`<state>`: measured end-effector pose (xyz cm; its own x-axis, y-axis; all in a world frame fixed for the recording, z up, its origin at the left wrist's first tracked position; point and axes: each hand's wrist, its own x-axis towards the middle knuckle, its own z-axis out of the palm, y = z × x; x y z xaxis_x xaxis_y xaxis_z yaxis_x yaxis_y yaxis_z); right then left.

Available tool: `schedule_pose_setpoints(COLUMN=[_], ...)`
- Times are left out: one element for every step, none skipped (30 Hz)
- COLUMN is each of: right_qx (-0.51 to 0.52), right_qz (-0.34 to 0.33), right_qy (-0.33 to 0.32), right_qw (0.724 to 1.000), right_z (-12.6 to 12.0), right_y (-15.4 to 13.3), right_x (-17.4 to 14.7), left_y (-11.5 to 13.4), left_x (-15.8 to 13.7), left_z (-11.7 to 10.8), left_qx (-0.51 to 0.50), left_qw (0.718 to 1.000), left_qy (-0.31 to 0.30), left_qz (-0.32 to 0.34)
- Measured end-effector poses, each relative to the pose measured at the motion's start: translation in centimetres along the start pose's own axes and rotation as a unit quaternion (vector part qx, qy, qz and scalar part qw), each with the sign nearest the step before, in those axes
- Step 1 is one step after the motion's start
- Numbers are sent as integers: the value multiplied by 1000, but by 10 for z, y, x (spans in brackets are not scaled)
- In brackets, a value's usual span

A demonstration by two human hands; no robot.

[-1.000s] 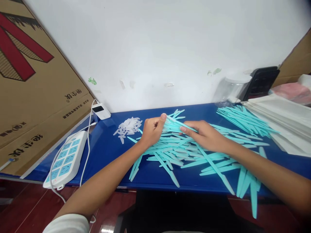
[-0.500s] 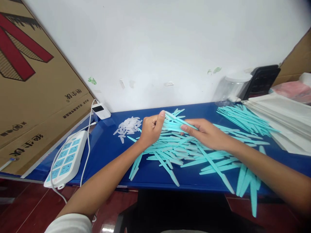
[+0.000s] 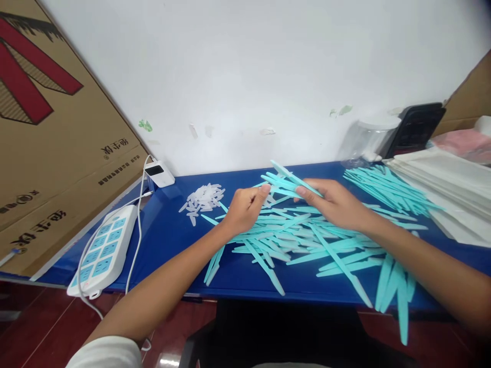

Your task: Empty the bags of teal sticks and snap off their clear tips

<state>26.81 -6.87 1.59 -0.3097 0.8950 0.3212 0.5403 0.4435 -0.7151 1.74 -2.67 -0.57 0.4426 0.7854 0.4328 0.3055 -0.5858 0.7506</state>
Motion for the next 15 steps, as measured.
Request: schedule_pose_setpoints(right_qx=[4, 7, 10, 14, 18, 21, 23, 24, 23, 20, 15, 8, 0, -12, -26], right_qz=[0, 0, 2, 4, 7, 12, 19, 25, 31, 36, 38, 40, 43, 46, 50], right_qy=[-3, -6, -9, -11, -14, -16, -15, -12, -6, 2, 12, 22, 33, 45, 56], right_qw=[1000, 1000, 1000, 1000, 1000, 1000, 999, 999, 999, 999, 999, 999, 999, 998, 997], right_z=[2, 3, 4, 4, 4, 4, 3, 1, -2, -5, -9, -13, -17, -20, -22], right_y=[0, 0, -1, -1, -1, -2, -2, -2, -1, 0, 1, 3, 5, 8, 11], right_x=[0, -1, -1, -1, -1, -1, -1, -1, -1, -1, 0, 0, 1, 1, 2], left_y=[1, 1, 0, 0, 0, 0, 0, 1, 1, 1, 0, -2, -5, -9, -14], left_x=[-2, -2, -3, -2, -2, -1, 1, 3, 6, 9, 12, 16, 20, 23, 26], left_z=[2, 4, 4, 4, 4, 4, 4, 3, 0, -4, -11, -21, -34, -48, -64], left_qx=[-28, -61, -97, -132, -166, -195, -218, -235, -245, -245, -234, -210, -167, -109, -31], left_qw=[1000, 998, 994, 989, 983, 976, 970, 966, 964, 964, 967, 973, 980, 988, 995], left_qy=[-7, -16, -29, -42, -55, -64, -66, -57, -38, -12, 20, 52, 73, 91, 85], left_qz=[-13, -26, -40, -52, -63, -73, -82, -90, -96, -97, -95, -86, -76, -63, -49])
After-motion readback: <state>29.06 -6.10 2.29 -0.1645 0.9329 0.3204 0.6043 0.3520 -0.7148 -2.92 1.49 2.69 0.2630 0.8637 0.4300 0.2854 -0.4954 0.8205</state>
